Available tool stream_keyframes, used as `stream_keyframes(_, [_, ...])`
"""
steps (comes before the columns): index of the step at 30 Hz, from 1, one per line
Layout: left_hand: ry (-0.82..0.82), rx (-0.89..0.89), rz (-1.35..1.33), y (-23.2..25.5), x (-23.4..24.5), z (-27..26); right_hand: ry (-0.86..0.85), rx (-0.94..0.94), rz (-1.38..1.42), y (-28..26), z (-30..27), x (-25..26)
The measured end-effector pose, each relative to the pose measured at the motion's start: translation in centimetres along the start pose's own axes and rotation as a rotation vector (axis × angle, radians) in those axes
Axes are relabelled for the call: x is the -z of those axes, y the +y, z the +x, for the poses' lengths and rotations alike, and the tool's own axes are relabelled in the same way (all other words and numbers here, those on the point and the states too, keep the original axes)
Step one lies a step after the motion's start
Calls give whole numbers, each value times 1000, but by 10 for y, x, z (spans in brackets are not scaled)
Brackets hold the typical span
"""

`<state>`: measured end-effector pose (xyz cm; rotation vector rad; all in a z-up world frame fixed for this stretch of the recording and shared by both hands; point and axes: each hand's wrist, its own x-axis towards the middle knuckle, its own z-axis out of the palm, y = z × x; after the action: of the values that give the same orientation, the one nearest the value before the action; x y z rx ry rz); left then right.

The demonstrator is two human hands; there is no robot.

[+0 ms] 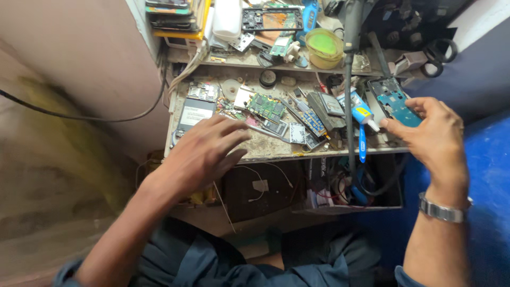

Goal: The person disassembles a mobile phone on a workbench by hand and using scissors to cut and manipulate small components and wires.

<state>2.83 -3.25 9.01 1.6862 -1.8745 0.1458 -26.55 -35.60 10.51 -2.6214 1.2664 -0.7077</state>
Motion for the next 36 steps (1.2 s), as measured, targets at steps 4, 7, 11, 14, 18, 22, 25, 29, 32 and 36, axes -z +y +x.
stream_keyframes(4, [-51, -40, 20, -4, -7, 35, -46, 23, 37, -28, 8, 20])
stream_keyframes(7, [-35, -57, -37, 10, -4, 35, -102, 58, 47, -58, 23, 35])
stream_keyframes(11, [-60, -119, -332, 40, -7, -11, -162, 146, 4, -109, 54, 52])
stream_keyframes(14, [-200, -57, -626, 54, -45, -72, -150, 270, 31, -147, 83, 48])
stream_keyframes(18, [-288, 204, -386, 19, -139, -189, -166, 337, 77, -188, 137, 15])
stream_keyframes(22, [-837, 693, -140, -35, -222, -310, -161, 394, -29, -214, 204, -45])
stream_keyframes(25, [-806, 723, -71, -49, -241, -324, -93, 609, -34, -219, 251, -89])
stream_keyframes(29, [-647, 661, 22, -56, -253, -310, -325, 454, 8, -229, 289, -120])
stream_keyframes(32, [-475, 587, 121, -56, -256, -301, -378, 488, -29, -215, 307, -129])
stream_keyframes(36, [-192, 459, 286, -50, -260, -293, -461, 452, -7, -198, 318, -138])
